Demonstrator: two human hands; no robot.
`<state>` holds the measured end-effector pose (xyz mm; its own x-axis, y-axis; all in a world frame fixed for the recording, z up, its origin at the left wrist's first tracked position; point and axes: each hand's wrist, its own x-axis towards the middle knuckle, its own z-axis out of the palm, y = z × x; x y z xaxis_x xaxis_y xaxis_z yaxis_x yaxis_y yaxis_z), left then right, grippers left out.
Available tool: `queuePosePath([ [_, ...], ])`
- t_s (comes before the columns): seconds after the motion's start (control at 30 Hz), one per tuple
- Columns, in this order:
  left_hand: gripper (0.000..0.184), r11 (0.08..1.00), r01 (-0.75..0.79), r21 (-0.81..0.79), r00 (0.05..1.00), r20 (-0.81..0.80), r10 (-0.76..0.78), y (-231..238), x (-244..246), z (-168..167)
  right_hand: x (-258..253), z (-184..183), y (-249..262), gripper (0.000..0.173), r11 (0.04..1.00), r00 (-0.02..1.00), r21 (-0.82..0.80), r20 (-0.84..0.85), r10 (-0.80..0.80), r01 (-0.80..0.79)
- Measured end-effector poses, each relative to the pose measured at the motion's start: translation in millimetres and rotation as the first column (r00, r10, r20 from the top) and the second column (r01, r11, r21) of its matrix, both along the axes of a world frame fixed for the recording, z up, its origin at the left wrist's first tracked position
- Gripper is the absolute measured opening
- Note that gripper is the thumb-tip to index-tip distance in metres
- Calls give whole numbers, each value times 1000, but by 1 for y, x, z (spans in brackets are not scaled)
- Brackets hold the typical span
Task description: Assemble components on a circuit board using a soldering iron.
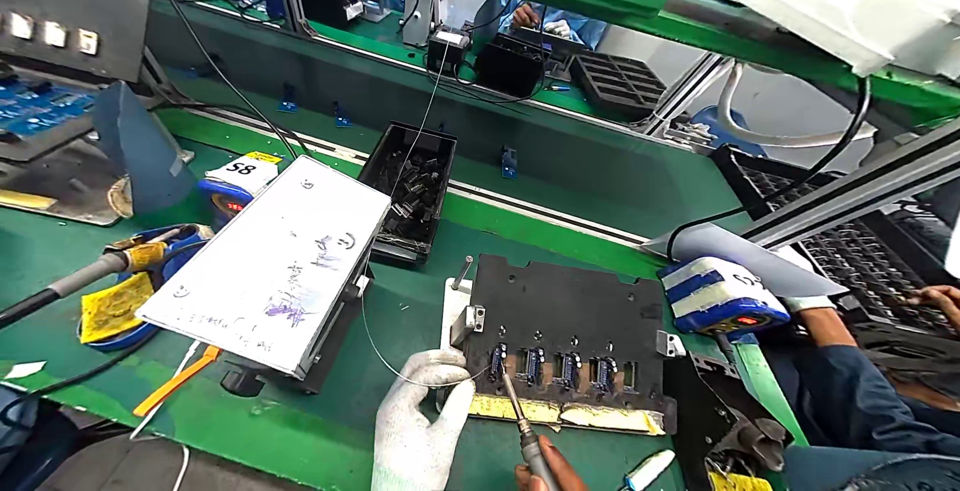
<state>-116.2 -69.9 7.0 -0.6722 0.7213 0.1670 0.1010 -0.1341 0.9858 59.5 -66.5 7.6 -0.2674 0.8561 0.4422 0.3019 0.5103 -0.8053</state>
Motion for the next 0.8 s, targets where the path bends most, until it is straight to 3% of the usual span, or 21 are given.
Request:
queuePosePath([
  [0.8,8,1000,-25,13,999,-27,26,7,3,-8,0,8,10,29,999,1000,39,21,-1,1],
])
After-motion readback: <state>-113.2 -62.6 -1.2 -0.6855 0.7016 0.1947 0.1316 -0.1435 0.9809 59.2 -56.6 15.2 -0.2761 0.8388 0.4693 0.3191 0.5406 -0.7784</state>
